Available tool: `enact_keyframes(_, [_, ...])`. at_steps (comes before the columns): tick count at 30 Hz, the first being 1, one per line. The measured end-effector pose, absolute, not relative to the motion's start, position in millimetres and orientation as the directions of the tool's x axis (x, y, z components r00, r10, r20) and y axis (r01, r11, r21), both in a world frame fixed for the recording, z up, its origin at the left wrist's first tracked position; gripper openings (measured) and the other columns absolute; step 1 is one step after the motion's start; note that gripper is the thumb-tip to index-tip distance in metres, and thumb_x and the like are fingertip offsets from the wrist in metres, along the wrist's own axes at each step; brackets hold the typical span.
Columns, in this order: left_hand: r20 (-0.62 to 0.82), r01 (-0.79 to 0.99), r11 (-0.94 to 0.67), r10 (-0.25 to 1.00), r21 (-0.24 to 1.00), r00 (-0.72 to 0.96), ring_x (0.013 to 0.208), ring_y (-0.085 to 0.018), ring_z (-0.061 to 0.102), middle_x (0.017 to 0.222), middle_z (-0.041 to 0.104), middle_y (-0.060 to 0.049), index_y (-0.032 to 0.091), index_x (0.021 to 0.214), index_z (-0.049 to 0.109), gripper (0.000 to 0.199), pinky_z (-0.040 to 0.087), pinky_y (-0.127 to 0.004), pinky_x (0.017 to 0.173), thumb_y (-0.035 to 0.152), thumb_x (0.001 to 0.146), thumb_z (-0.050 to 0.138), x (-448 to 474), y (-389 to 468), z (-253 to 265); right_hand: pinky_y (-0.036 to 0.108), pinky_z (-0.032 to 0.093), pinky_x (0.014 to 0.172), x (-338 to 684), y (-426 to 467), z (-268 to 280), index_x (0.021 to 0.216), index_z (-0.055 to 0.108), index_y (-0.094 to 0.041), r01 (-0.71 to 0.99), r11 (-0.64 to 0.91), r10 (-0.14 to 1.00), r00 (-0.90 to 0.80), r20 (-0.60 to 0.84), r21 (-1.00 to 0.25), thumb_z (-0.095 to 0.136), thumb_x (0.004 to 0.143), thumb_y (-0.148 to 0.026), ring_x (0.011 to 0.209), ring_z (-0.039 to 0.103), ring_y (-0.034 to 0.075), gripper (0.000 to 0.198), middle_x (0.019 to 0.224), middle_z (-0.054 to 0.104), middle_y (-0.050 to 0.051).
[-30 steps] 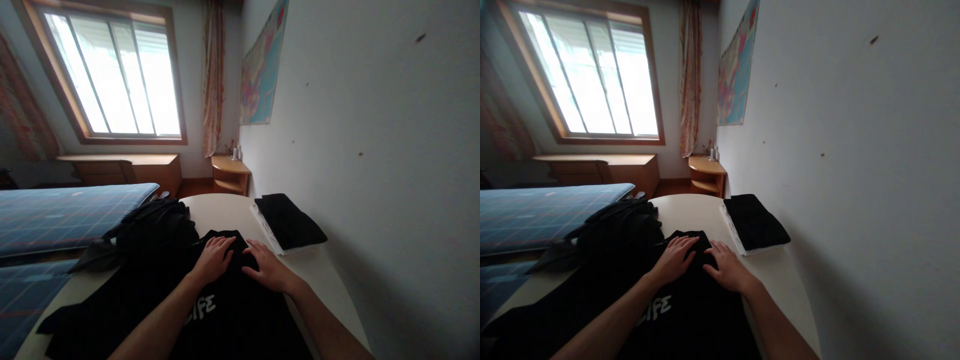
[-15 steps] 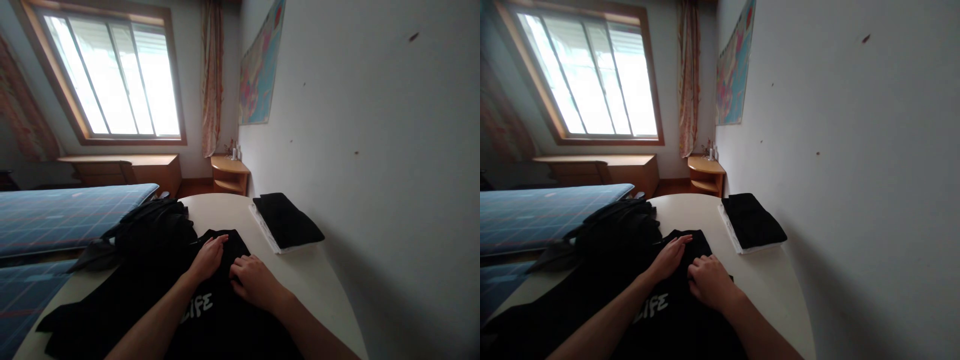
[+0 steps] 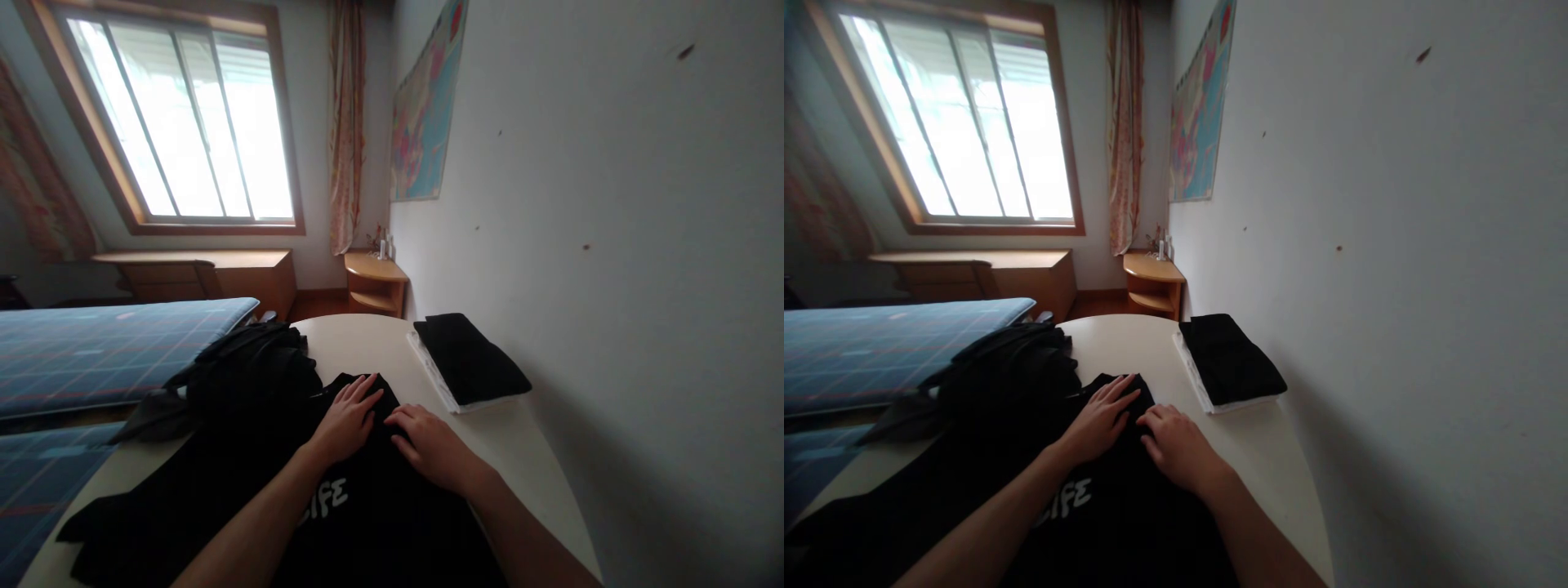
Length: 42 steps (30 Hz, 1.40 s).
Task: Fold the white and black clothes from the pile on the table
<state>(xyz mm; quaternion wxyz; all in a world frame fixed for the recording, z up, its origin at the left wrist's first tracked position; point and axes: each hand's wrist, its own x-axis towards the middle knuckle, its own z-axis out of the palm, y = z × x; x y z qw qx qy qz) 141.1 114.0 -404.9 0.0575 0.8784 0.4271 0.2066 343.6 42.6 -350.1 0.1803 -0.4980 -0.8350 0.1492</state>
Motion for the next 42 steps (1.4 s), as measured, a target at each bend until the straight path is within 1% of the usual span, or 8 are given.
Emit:
enact_keyframes(6, [0.214,0.748,-0.618,0.786,0.242,0.58,0.145,-0.024,0.036,0.154,0.044,-0.004,0.027,0.143,0.051,0.046,0.024,-0.051,0.12,0.029,0.098,0.043,142,111,-400,0.028,0.044,0.071,376,47,-341,0.096,0.071,-0.02,0.914,0.163,0.976,-0.204,-0.075,-0.371,0.062,0.087,-0.035,0.082,0.066,0.02,0.02,0.09,0.074,0.006])
enact_keyframes(12, [0.228,0.763,-0.605,0.795,0.228,0.562,0.145,-0.024,0.034,0.156,0.04,-0.005,0.026,0.145,0.048,0.047,0.025,-0.051,0.119,0.035,0.099,0.043,143,112,-405,0.025,0.038,0.059,394,44,-339,0.081,0.073,-0.018,0.895,0.148,0.938,-0.262,-0.226,-0.421,0.069,0.081,-0.039,0.071,0.065,0.018,0.021,0.079,0.074,0.005])
enact_keyframes(19, [0.259,0.799,-0.56,0.823,0.218,0.506,0.144,-0.028,0.036,0.157,0.038,-0.008,0.023,0.146,0.047,0.049,0.027,-0.052,0.118,0.034,0.098,0.045,143,115,-407,0.026,0.035,0.057,398,46,-344,0.077,0.069,-0.017,0.908,0.186,0.939,-0.277,-0.204,-0.374,0.059,0.09,-0.038,0.068,0.061,0.017,0.027,0.077,0.072,0.007])
enact_keyframes(23, [0.325,0.703,-0.68,0.726,0.208,0.606,0.14,-0.024,0.04,0.156,0.04,-0.005,0.026,0.148,0.043,0.054,0.03,-0.044,0.117,0.021,0.094,0.046,143,113,-401,0.023,0.037,0.059,395,43,-340,0.094,0.067,-0.017,0.847,0.193,0.936,-0.31,-0.165,-0.494,0.061,0.088,-0.038,0.068,0.06,0.015,0.023,0.08,0.07,0.004])
enact_keyframes(27, [0.317,0.61,-0.764,0.644,0.211,0.696,0.126,-0.021,0.052,0.141,0.057,-0.004,0.028,0.147,0.043,0.055,0.038,-0.038,0.11,0.015,0.094,0.043,145,109,-392,0.022,0.039,0.061,392,41,-335,0.106,0.066,-0.018,0.807,0.2,0.913,-0.36,-0.194,-0.555,0.071,0.077,-0.033,0.067,0.057,0.014,0.034,0.079,0.067,0.0])
enact_keyframes(34, [0.195,0.713,-0.699,0.708,0.053,0.679,0.106,-0.022,0.064,0.111,0.068,-0.006,0.031,0.15,0.038,0.061,0.045,-0.035,0.1,0.009,0.094,0.042,166,130,-372,0.021,0.037,0.06,387,39,-332,0.104,0.066,-0.02,0.778,0.274,0.882,-0.437,-0.174,-0.566,0.07,0.07,-0.024,0.067,0.054,0.013,0.035,0.077,0.061,-0.003])
enact_keyframes(39, [0.113,0.75,-0.66,0.743,-0.034,0.659,0.101,-0.026,0.067,0.107,0.068,-0.01,0.026,0.117,0.068,0.035,0.05,-0.037,0.09,0.01,0.094,0.047,180,148,-361,0.021,0.036,0.057,386,35,-328,0.107,0.064,-0.021,0.766,0.26,0.86,-0.46,-0.22,-0.588,0.07,0.068,-0.024,0.066,0.053,0.012,0.039,0.075,0.06,-0.004])
enact_keyframes(42, [0.111,0.777,-0.627,0.77,-0.054,0.628,0.096,-0.028,0.069,0.102,0.069,-0.013,0.02,0.104,0.069,0.027,0.052,-0.04,0.086,0.009,0.094,0.046,182,149,-358,0.021,0.034,0.055,388,33,-328,0.094,0.064,-0.019,0.797,0.243,0.867,-0.434,-0.245,-0.552,0.072,0.069,-0.029,0.065,0.053,0.013,0.028,0.075,0.061,-0.003])
